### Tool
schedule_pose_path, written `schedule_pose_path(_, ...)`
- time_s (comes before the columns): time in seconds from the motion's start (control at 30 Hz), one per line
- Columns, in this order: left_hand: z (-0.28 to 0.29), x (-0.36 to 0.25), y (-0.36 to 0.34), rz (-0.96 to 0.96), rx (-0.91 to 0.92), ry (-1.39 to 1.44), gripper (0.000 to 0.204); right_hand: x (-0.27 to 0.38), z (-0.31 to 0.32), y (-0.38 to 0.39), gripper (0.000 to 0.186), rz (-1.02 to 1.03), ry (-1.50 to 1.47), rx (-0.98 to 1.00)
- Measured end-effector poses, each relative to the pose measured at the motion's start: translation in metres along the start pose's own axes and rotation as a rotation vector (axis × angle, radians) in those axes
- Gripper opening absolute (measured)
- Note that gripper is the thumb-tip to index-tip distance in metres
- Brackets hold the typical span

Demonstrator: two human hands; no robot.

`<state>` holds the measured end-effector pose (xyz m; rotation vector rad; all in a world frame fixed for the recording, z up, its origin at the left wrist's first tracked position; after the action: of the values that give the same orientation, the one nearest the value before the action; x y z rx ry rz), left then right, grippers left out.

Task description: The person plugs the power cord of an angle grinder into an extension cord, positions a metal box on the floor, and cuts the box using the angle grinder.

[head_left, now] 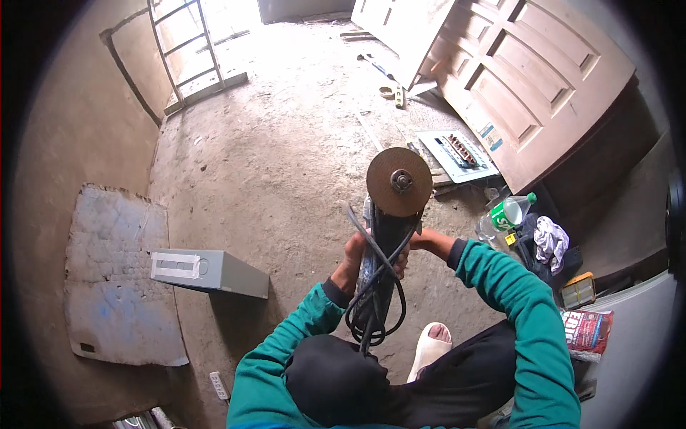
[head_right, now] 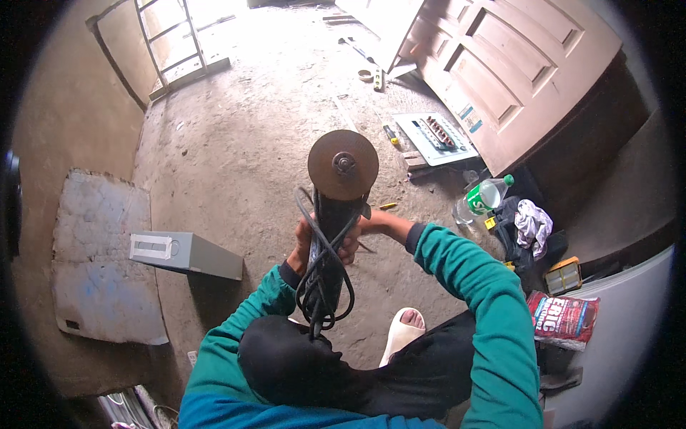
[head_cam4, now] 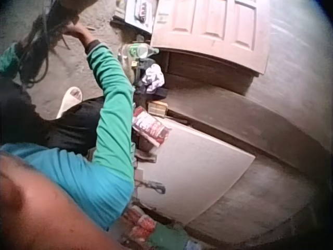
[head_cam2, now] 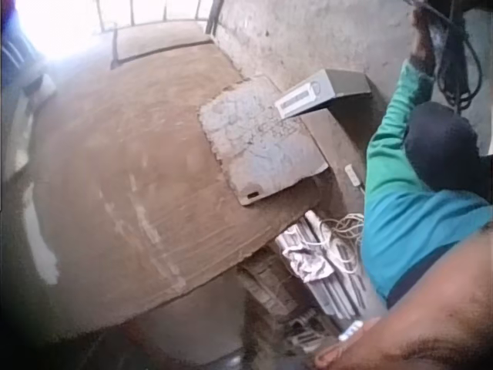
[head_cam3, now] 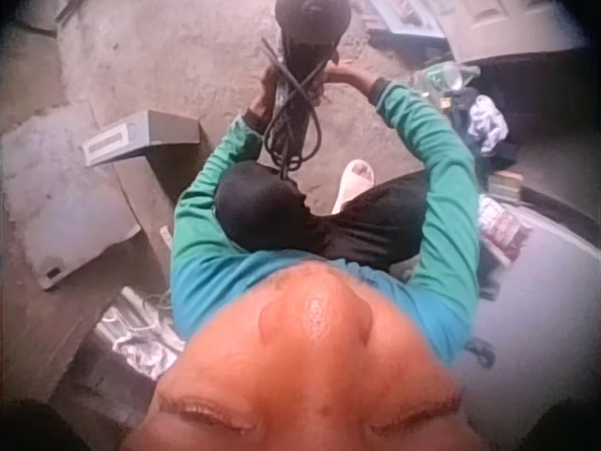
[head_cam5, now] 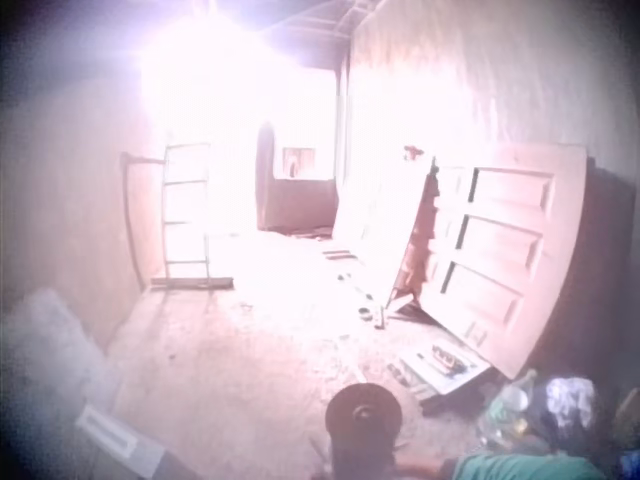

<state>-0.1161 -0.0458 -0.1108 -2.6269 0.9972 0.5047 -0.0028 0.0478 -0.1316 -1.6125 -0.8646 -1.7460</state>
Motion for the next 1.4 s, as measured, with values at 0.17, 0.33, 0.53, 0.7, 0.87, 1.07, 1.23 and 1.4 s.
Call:
schedule_pose_path(0.17,-0.001,0.008,0.005,0.1,-0.126,-0.013,0.079,0.013,0.05,-0.028,0.033,0.11,-0.249,-0.191)
schedule_pose_path(0.33,0.013,-0.004,0.027,0.051,-0.401,-0.243,0.072,0.09,0.075,-0.03,0.026,0.122,0.014,-0.394)
schedule_pose_path(0.53,0.032,-0.011,0.041,0.05,-0.459,-0.368,0.06,0.135,0.073,-0.016,0.029,0.167,0.239,-0.417)
schedule_pose_path(0.7,0.055,-0.011,0.05,-0.046,-0.552,-0.391,0.057,0.179,0.037,-0.018,0.025,0.313,0.33,-0.201)
schedule_pose_path(0.87,0.056,-0.023,0.058,-0.26,-0.11,0.155,0.066,0.207,0.021,0.019,0.03,0.155,0.335,0.217)
schedule_pose_path(1.07,0.065,-0.032,0.072,-0.368,0.197,0.252,0.082,0.156,0.031,0.043,0.043,0.044,-0.164,0.397)
schedule_pose_path(1.23,0.055,-0.034,0.076,-0.387,0.321,0.23,0.085,0.091,0.046,0.04,0.047,-0.151,-0.261,0.324)
schedule_pose_path(1.4,0.033,-0.043,0.077,-0.459,0.108,0.13,0.073,0.033,0.058,0.036,0.053,-0.441,0.192,-0.069)
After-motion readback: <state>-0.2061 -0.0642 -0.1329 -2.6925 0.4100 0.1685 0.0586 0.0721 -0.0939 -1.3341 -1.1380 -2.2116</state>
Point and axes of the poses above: each hand's wrist, its own y-axis away from the middle knuckle, its own z-axis out of the back of the hand, x = y × z, the point moved 4 cm from there along -y, towards the middle knuckle, and after that the axes turned 7 degrees about z, right-handed, at the moved point
